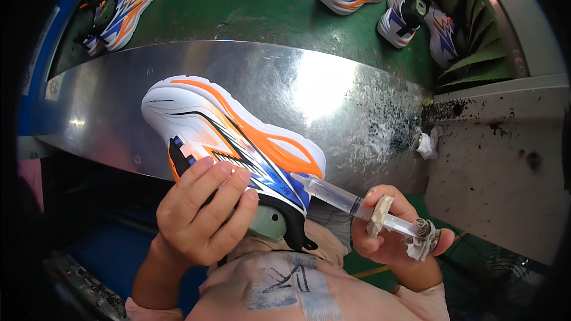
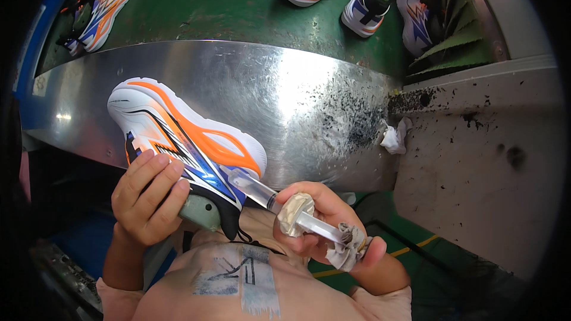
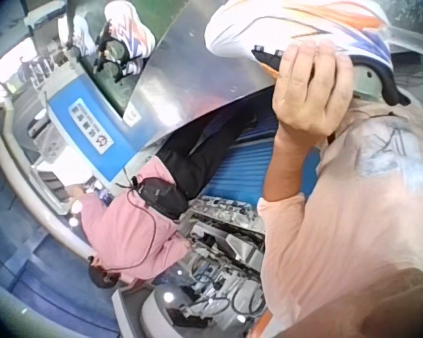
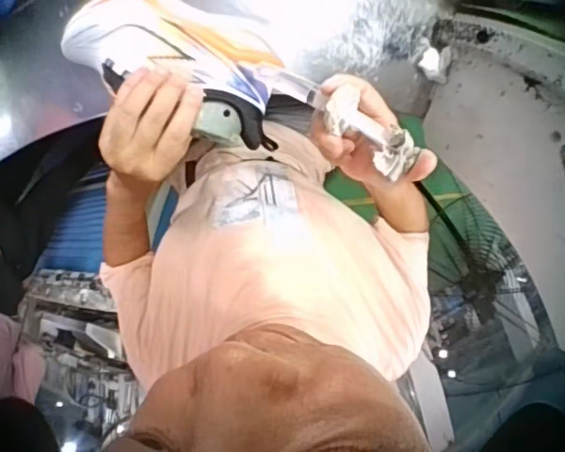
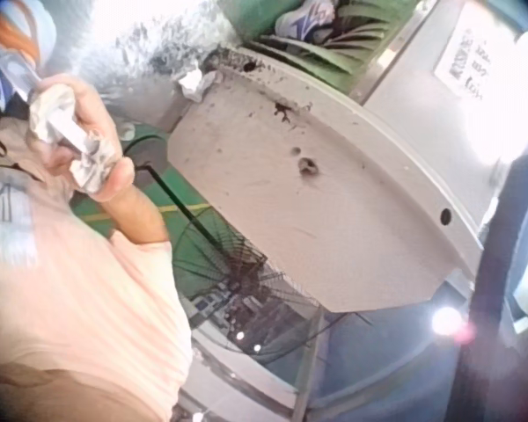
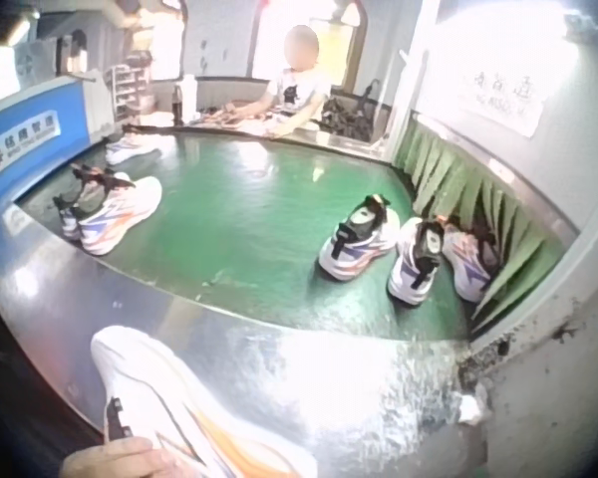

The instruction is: The person applies liquid adhesive from a syringe-like applicator to the seams of several shoes and places them on a conveyor belt.

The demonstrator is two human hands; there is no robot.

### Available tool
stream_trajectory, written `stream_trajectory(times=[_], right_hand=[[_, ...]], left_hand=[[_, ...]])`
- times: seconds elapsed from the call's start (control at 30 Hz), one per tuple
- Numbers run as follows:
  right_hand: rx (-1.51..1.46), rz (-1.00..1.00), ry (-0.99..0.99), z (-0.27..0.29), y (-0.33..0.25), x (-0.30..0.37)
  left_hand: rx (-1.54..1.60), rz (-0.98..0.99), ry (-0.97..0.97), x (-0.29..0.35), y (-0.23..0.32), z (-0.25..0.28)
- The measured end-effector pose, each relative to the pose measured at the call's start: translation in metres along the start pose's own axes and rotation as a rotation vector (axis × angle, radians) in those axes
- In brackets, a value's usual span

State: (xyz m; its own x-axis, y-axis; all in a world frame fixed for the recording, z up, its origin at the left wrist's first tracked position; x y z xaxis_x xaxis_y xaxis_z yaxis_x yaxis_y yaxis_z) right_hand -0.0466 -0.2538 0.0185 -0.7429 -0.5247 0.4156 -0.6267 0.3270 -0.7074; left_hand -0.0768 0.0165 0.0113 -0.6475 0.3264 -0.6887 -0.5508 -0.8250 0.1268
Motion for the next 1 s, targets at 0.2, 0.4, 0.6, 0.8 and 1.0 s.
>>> stream_trajectory(times=[0.2,0.4,0.6,0.8,1.0], right_hand=[[-0.158,0.035,0.002,0.018,0.011,0.001],[-0.218,0.058,-0.02,0.03,0.017,-0.002],[-0.279,0.087,0.018,0.031,0.021,-0.003],[-0.387,0.053,0.067,0.035,0.03,-0.005],[-0.463,0.114,0.137,0.037,0.03,-0.003]], left_hand=[[0.002,-0.016,-0.074,-0.017,-0.001,0.0],[0.009,-0.036,-0.145,-0.035,-0.003,-0.002],[0.023,-0.102,-0.233,-0.055,-0.01,-0.01],[0.094,-0.217,-0.356,-0.088,-0.027,-0.03],[0.075,-0.42,-0.568,-0.123,-0.027,-0.045]])
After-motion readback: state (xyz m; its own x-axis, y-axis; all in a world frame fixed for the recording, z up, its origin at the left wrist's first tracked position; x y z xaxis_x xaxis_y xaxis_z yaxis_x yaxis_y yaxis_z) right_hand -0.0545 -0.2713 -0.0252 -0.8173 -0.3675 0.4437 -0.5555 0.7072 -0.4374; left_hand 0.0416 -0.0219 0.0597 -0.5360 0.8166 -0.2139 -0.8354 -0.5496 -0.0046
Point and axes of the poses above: each hand's wrist, its own x-axis away from the middle knuckle, its own z-axis out of the back of the hand, y = z × x, the point moved 1 cm from there along -x, towards the middle knuckle, and after that the axes turned 13 degrees about y, right-handed, at the moved point
